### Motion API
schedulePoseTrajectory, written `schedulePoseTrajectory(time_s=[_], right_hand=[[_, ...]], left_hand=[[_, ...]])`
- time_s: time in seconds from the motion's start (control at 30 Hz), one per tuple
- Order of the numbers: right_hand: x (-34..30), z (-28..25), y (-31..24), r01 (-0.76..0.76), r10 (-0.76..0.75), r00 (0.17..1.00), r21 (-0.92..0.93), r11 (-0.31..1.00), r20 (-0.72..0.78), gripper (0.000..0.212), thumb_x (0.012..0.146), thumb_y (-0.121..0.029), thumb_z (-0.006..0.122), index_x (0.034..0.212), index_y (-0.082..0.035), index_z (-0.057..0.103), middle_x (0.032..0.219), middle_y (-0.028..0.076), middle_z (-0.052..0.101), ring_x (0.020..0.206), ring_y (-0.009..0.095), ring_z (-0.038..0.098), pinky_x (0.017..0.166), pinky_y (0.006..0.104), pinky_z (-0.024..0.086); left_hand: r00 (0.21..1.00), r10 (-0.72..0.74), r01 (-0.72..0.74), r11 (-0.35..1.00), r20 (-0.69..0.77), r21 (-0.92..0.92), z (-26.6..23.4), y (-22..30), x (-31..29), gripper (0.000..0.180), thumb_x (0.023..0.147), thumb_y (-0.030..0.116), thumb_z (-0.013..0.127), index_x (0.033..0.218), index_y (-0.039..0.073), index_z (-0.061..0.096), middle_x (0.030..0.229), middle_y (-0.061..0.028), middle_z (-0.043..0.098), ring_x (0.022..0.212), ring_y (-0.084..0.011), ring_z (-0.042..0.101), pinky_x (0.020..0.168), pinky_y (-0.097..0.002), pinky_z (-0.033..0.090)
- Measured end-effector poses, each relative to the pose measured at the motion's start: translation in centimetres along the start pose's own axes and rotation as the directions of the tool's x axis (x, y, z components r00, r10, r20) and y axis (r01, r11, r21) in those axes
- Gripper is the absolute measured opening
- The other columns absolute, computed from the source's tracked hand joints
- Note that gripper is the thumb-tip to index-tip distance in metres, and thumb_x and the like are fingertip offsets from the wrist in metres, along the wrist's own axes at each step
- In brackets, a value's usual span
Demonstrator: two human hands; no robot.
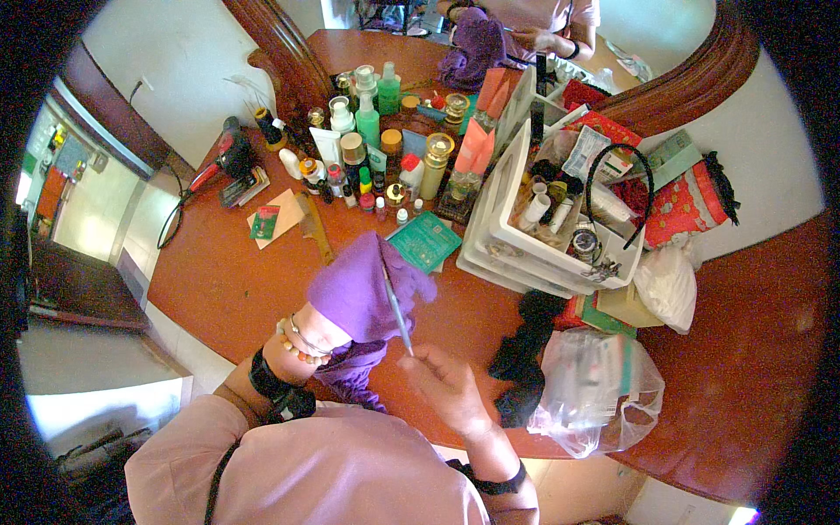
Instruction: The person wipes various cosmetic items and tools on a cluttered vanity table using a purple cloth. They clean a small white bottle, a beige compact, a green box, a yellow comb, a small round container, a black hair tie, a makeup brush, and a lipstick tube, placing each item back on the table after wiping.
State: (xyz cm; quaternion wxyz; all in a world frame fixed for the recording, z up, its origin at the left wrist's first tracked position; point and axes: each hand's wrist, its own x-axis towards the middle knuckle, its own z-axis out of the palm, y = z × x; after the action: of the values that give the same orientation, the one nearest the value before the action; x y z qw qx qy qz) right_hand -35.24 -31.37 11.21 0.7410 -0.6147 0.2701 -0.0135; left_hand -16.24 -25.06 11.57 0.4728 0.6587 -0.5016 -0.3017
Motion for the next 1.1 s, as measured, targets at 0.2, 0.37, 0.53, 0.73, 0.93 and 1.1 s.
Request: schedulePoseTrajectory(time_s=[0.2,0.37,0.53,0.73,0.93,1.1], right_hand=[[0.7,0.1,0.3,0.076,-0.084,0.987,-0.068,0.995,-0.139,0.010,0.090,-0.012,0.056,0.089,-0.001,0.057,0.061,-0.005,0.046,0.052,0.002,0.040,0.048,0.0178,0.032],[0.5,0.0,1.0,0.090,-0.094,0.979,-0.029,0.996,-0.180,0.009,0.090,-0.011,0.056,0.088,-0.001,0.057,0.062,-0.004,0.048,0.053,0.002,0.041,0.048,0.0178,0.031],[0.5,0.6,1.3,0.121,-0.116,0.976,0.016,0.993,-0.187,0.010,0.090,-0.011,0.057,0.088,-0.001,0.057,0.063,-0.003,0.050,0.054,0.002,0.042,0.048,0.0179,0.032],[0.0,1.0,-0.1,0.119,-0.132,0.982,-0.098,0.988,-0.136,0.012,0.090,-0.014,0.057,0.088,-0.002,0.059,0.064,-0.003,0.053,0.053,0.001,0.045,0.044,0.0170,0.033],[-0.7,1.3,-0.8,0.066,-0.076,0.987,-0.078,0.995,-0.139,0.013,0.089,-0.013,0.057,0.093,-0.002,0.063,0.061,-0.004,0.051,0.052,0.001,0.044,0.043,0.0166,0.034],[-1.4,0.6,-0.9,0.055,-0.061,0.977,-0.034,0.998,-0.204,0.018,0.090,-0.016,0.056,0.094,0.000,0.063,0.057,-0.005,0.046,0.050,0.002,0.040,0.045,0.0179,0.031]], left_hand=[[0.984,0.118,-0.139,0.978,0.136,0.158,2.6,-0.6,-1.3,0.029,0.069,0.012,0.067,0.096,0.009,0.058,0.090,-0.0109,0.061,0.088,-0.0304,0.060,0.068,-0.0385,0.048],[0.896,0.437,-0.432,0.809,0.082,0.400,2.8,-0.8,-1.6,0.016,0.077,0.010,0.058,0.090,0.002,0.060,0.085,-0.0115,0.062,0.082,-0.0239,0.063,0.069,-0.0310,0.049],[0.954,0.297,-0.276,0.825,0.037,0.492,4.8,-2.0,-2.3,0.012,0.075,0.010,0.058,0.086,0.005,0.058,0.075,-0.0089,0.058,0.077,-0.0247,0.062,0.063,-0.0325,0.047],[0.933,0.359,-0.334,0.845,0.018,0.417,2.6,0.2,-1.8,0.009,0.069,0.009,0.061,0.073,0.008,0.053,0.067,-0.0080,0.056,0.069,-0.0272,0.058,0.059,-0.0387,0.043],[0.981,0.182,-0.136,0.885,-0.062,0.445,-1.1,0.4,-1.2,0.020,0.055,0.014,0.068,0.069,0.008,0.055,0.068,-0.0086,0.056,0.068,-0.0305,0.057,0.058,-0.0404,0.044],[0.986,0.113,-0.027,0.829,-0.120,0.558,-1.7,0.8,-2.5,0.030,0.053,0.030,0.074,0.070,0.011,0.059,0.071,-0.0080,0.060,0.071,-0.0297,0.056,0.061,-0.0396,0.043]])
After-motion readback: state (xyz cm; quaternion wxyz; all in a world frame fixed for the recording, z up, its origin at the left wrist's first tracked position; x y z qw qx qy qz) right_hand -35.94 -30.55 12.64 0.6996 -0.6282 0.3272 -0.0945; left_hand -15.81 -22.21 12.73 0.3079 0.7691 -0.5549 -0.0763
